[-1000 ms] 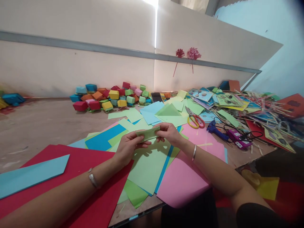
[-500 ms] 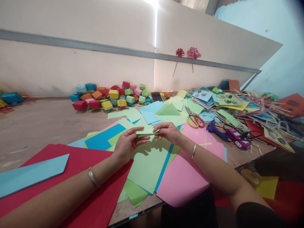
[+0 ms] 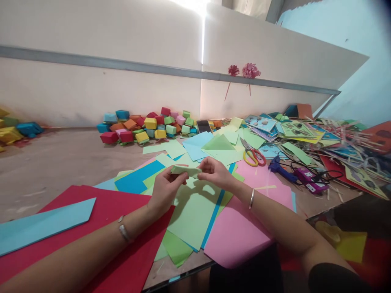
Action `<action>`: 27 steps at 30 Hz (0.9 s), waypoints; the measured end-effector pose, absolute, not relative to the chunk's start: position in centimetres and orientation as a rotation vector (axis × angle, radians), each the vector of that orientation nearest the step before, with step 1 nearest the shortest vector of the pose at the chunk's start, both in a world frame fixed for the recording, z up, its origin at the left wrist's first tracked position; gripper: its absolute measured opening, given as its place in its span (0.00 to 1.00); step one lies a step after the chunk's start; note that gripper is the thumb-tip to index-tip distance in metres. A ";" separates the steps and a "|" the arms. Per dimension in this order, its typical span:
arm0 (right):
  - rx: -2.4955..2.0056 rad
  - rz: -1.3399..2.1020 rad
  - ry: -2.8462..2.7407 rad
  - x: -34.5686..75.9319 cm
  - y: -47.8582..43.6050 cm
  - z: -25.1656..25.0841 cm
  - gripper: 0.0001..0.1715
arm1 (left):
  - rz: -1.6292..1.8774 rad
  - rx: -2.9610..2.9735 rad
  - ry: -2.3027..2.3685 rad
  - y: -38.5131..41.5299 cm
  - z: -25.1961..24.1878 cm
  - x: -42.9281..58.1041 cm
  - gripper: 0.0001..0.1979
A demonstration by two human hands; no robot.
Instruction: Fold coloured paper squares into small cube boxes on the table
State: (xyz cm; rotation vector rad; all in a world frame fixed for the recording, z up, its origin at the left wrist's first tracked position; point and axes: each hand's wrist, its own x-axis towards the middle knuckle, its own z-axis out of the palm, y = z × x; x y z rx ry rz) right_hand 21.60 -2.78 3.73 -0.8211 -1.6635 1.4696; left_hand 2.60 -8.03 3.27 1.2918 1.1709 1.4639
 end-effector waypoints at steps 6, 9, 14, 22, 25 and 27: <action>-0.759 1.320 -2.022 21.3 -3.0 2.9 0.06 | 1.565 1.976 1.086 -8.4 3.0 2.4 0.14; -0.777 1.078 -2.224 21.2 -3.3 2.8 0.04 | 1.518 2.194 1.015 -8.3 2.4 2.4 0.15; -0.775 0.317 -2.356 21.3 -3.2 3.0 0.05 | 1.430 2.259 1.038 -8.4 1.9 2.3 0.17; -0.354 -0.140 -2.032 21.8 -5.1 6.0 0.08 | 1.482 2.322 1.234 -8.1 1.1 2.1 0.16; -0.339 -0.183 -2.084 21.6 -5.1 5.8 0.07 | 1.430 2.405 1.214 -7.9 0.5 2.1 0.18; -0.349 -0.138 -2.142 21.6 -4.8 5.6 0.06 | 1.410 2.472 1.184 -7.8 0.0 2.2 0.19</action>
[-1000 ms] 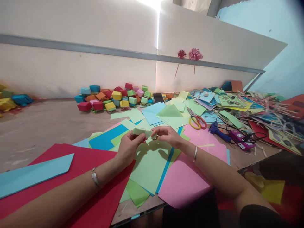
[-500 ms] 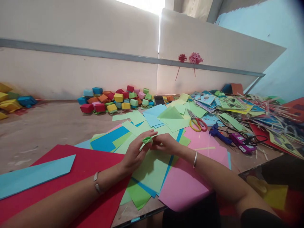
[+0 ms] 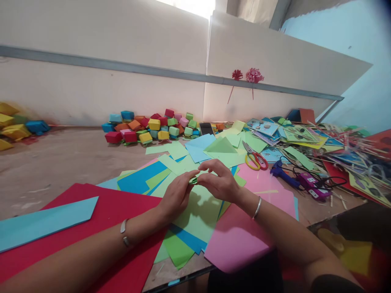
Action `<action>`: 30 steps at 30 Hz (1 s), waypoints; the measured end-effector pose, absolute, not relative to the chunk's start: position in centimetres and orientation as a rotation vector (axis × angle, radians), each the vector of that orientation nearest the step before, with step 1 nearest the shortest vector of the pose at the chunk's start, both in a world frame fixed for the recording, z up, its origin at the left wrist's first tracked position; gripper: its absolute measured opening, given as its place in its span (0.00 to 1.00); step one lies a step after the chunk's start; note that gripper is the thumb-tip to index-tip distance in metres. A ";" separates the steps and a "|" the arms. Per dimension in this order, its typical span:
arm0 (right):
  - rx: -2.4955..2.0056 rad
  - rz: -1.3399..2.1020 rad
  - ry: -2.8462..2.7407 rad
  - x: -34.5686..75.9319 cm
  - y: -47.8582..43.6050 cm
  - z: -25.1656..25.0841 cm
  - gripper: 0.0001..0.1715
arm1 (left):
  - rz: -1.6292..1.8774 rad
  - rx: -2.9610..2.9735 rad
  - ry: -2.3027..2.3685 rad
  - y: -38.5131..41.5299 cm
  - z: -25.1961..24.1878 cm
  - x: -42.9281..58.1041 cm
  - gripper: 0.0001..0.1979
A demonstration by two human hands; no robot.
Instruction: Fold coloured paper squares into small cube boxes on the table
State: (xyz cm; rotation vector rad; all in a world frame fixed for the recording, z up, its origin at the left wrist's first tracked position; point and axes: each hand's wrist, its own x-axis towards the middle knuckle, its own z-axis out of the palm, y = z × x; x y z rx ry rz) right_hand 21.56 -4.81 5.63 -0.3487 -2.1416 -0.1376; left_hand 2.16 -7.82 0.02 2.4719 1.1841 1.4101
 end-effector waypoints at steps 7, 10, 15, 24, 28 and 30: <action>-0.242 0.168 -2.214 21.8 -4.5 6.3 0.03 | 1.463 2.631 1.120 -7.8 -0.5 2.0 0.19; -0.250 0.302 -2.242 22.1 -4.6 6.8 0.03 | 1.403 2.640 1.063 -8.0 -0.3 1.9 0.21; -0.245 0.240 -2.250 22.4 -4.3 6.8 0.08 | 1.358 2.635 0.959 -8.0 -0.7 1.9 0.26; -0.196 0.088 -2.256 21.9 -4.0 5.7 0.08 | 1.305 2.559 0.967 -7.7 -1.7 1.6 0.32; -0.194 0.070 -2.225 22.1 -4.1 6.1 0.09 | 1.317 2.549 0.964 -8.1 -0.5 1.8 0.27; -0.220 0.069 -2.229 22.2 -4.1 6.3 0.10 | 1.269 2.517 0.972 -8.3 0.4 2.1 0.24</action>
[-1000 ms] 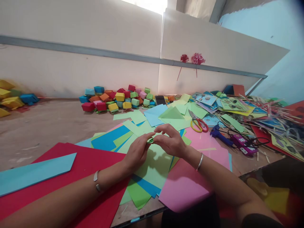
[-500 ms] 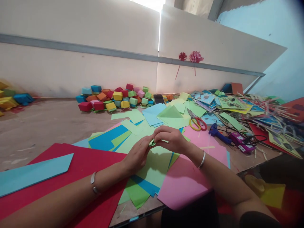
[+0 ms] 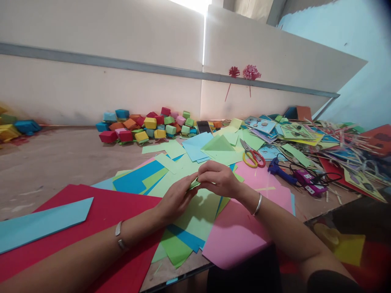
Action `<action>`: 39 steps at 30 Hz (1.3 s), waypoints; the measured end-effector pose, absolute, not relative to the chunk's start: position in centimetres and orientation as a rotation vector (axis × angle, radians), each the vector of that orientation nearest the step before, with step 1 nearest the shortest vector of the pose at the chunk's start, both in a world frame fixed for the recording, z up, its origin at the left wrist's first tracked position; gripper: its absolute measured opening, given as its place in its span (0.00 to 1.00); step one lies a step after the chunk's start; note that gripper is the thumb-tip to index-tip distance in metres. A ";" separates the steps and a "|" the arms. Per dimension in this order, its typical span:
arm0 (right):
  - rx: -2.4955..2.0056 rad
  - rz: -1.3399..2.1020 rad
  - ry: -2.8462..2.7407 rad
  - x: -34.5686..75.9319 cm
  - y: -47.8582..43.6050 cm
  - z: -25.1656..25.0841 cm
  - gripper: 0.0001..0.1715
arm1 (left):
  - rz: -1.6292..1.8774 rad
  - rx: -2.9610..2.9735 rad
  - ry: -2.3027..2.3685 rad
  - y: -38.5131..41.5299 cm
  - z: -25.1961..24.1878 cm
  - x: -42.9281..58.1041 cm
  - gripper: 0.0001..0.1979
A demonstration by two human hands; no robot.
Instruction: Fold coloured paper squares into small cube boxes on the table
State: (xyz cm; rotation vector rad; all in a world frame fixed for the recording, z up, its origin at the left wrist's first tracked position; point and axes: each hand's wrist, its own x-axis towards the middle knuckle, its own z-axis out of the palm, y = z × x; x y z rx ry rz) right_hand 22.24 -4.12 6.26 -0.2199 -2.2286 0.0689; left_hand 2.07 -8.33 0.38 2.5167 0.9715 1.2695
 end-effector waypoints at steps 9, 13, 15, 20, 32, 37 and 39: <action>-0.242 0.160 -2.185 22.7 -4.6 7.1 0.11 | 1.042 2.304 0.927 -8.9 2.5 2.1 0.21; -0.198 0.246 -2.114 22.8 -4.7 7.4 0.08 | 1.101 2.261 0.833 -8.8 2.3 2.0 0.24; -0.231 0.290 -2.087 22.7 -4.7 7.3 0.07 | 1.144 2.237 0.839 -8.7 2.2 2.1 0.24; -0.350 0.377 -2.041 22.4 -4.6 6.9 0.09 | 1.146 2.179 0.865 -8.5 2.0 2.0 0.23; -0.364 0.435 -1.970 22.2 -5.5 7.0 0.07 | 1.094 2.208 0.910 -8.0 2.0 1.6 0.23; -0.309 0.356 -2.067 22.3 -5.2 7.1 0.09 | 1.108 2.241 0.925 -8.0 1.8 1.7 0.21; -0.291 0.332 -2.068 22.3 -5.1 7.3 0.08 | 1.104 2.223 0.903 -8.1 1.8 1.8 0.20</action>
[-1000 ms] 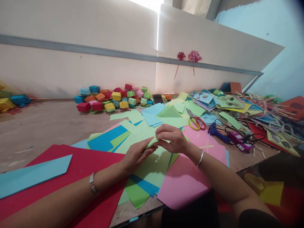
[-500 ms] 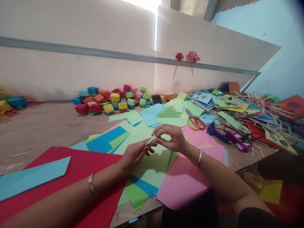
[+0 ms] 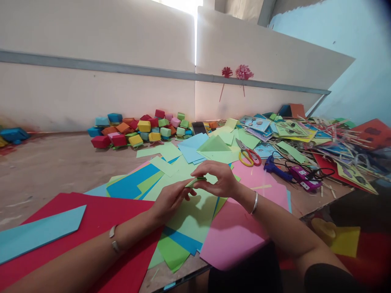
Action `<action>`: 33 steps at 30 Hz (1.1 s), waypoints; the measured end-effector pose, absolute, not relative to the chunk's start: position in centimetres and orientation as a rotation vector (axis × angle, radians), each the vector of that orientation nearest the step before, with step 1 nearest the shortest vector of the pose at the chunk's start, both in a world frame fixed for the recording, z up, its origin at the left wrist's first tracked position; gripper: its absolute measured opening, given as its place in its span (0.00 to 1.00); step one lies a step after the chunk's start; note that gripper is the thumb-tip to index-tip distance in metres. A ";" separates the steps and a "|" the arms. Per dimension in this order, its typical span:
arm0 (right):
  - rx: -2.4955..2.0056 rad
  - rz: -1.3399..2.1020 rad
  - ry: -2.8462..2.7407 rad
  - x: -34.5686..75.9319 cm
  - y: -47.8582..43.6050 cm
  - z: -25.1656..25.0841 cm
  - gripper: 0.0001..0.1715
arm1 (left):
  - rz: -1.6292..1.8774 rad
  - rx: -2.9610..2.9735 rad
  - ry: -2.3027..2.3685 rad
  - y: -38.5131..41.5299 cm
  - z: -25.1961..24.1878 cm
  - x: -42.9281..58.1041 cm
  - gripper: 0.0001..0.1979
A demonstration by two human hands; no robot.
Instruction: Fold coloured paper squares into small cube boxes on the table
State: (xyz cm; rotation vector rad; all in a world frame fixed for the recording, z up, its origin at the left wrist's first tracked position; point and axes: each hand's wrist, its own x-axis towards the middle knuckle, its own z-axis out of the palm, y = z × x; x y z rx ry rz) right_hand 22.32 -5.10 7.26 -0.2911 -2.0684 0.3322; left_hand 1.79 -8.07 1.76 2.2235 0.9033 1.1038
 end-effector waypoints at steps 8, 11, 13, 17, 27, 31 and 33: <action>-0.327 0.302 -2.071 22.3 -4.5 6.8 0.09 | 1.060 2.283 0.887 -8.0 1.6 2.0 0.15; -0.285 0.285 -2.093 22.1 -4.5 6.5 0.09 | 1.216 2.354 1.016 -8.3 2.2 2.1 0.11; -0.241 0.279 -2.113 21.9 -4.7 6.3 0.07 | 1.374 2.359 1.093 -8.8 2.9 2.3 0.07; -0.249 0.261 -2.180 21.7 -5.0 6.2 0.14 | 1.602 2.365 1.077 -9.9 4.0 2.5 0.04; -0.141 0.072 -2.153 22.2 -4.4 6.5 0.08 | 1.795 2.429 0.996 -9.9 4.4 2.5 0.07; -0.148 -0.003 -2.148 22.0 -4.4 6.3 0.08 | 1.789 2.414 1.002 -10.1 4.5 2.5 0.04; -0.137 -0.038 -2.147 22.0 -4.4 6.2 0.09 | 1.803 2.422 0.974 -10.2 4.5 2.5 0.03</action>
